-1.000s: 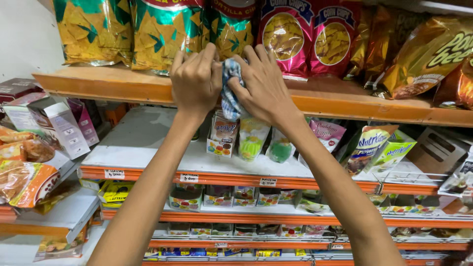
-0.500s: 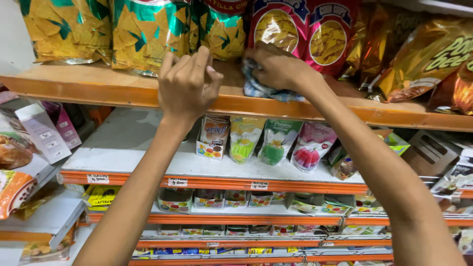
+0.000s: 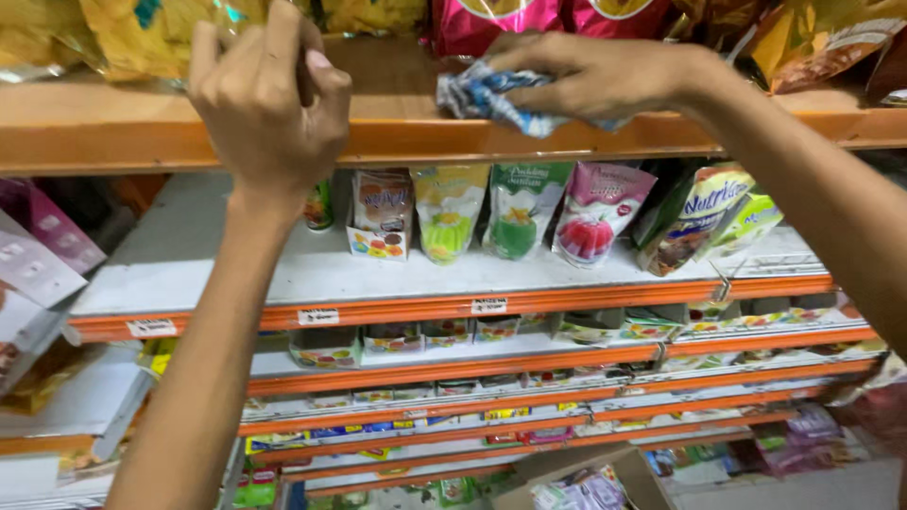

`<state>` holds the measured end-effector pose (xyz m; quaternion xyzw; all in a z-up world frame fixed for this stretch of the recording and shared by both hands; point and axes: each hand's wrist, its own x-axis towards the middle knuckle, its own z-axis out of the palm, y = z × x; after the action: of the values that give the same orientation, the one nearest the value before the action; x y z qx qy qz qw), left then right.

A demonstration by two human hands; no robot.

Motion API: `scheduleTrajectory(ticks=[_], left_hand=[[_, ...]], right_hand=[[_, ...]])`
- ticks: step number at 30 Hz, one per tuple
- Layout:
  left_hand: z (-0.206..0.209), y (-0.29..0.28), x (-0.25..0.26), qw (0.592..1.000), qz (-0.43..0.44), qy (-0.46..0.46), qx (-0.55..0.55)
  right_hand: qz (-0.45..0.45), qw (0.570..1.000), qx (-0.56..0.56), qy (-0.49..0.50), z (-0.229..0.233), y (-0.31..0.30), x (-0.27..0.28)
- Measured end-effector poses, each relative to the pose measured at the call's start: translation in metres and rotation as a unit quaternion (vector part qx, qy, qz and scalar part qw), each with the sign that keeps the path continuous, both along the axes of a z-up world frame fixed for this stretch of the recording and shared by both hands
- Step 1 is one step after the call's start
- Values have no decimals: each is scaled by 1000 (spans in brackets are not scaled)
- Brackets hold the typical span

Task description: The person wipes down grocery store shelves with a cloth, moving various packaged goods aside to reach the shelf surface.

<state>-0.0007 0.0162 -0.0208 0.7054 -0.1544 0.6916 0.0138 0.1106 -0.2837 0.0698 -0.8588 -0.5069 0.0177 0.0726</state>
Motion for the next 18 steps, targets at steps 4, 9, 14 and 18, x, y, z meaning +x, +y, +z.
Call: scheduleTrajectory(ticks=[4, 9, 14, 18], left_hand=[[-11, 13, 5, 999, -14, -3, 34], [-14, 2, -2, 995, 86, -6, 47], [-6, -78, -9, 992, -9, 10, 124], [-1, -165, 4, 977, -96, 44, 186]], right_hand=[[-209, 978, -25, -4, 9, -54, -6], [-285, 937, -136, -149, 28, -100, -27], [-46, 925, 72, -371, 12, -155, -53], [13, 843, 169, -510, -45, -158, -32]])
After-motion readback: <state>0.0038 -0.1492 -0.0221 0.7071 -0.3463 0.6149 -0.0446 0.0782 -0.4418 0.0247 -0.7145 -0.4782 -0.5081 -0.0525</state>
